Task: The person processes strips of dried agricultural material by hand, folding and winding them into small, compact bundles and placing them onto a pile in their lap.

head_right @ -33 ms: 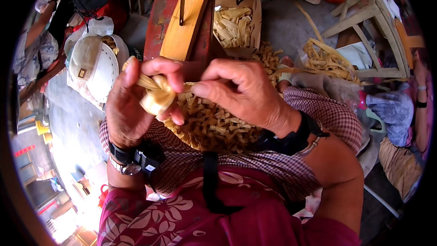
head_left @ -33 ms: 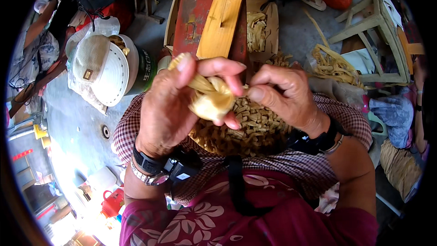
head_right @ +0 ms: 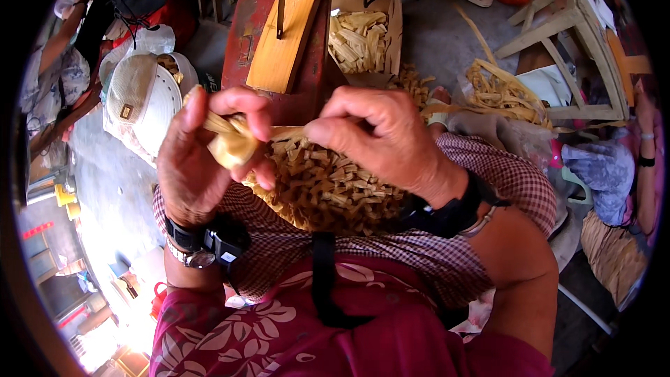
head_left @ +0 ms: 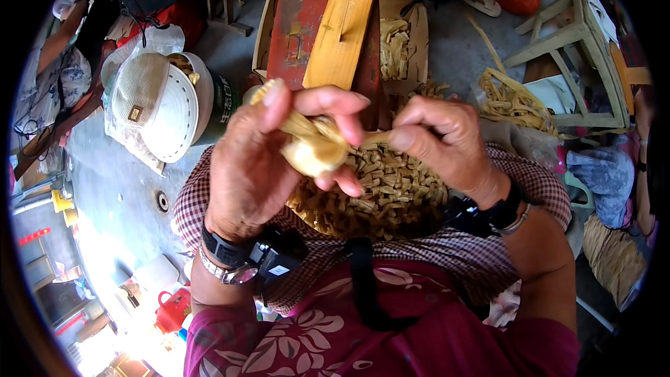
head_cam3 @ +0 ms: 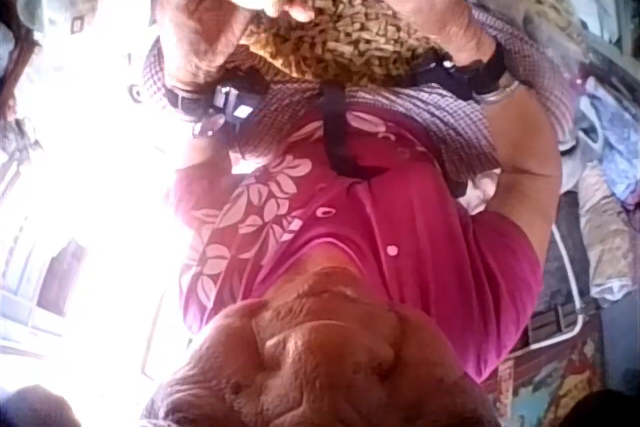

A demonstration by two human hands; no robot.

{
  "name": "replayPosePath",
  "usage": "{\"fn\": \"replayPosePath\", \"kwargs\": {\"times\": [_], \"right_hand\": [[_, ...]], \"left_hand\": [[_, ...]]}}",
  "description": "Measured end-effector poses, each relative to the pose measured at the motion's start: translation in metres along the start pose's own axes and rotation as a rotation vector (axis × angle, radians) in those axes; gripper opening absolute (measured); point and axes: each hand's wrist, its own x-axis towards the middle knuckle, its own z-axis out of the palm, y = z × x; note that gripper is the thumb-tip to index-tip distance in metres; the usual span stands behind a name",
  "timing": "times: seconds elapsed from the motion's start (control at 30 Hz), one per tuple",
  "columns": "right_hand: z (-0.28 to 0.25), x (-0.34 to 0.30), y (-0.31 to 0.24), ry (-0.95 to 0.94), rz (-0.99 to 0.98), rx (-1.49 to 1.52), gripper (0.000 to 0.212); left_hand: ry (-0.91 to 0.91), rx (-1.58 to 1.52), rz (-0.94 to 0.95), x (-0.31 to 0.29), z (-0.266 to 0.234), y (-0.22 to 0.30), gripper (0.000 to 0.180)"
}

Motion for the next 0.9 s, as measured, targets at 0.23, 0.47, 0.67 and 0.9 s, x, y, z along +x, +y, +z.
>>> {"fn": "replayPosePath", "kwargs": {"times": [0.23,0.47,0.67,0.9], "right_hand": [[-0.013,-0.005,0.008,-0.041,0.017,-0.036,0.021],[-0.004,-0.003,0.007,-0.100,0.341,0.209,0.017],[0.008,0.003,0.000,-0.163,0.331,0.250,0.019],[0.016,0.013,-0.023,-0.232,0.312,0.222,0.022]], "left_hand": [[0.140,-0.021,0.003,-0.003,0.000,0.006,0.060],[0.308,0.702,-0.094,-0.002,0.010,0.007,0.071],[0.417,0.585,-0.118,-0.001,0.013,0.009,0.023],[0.285,0.607,-0.019,-0.003,0.012,0.007,0.017]]}}
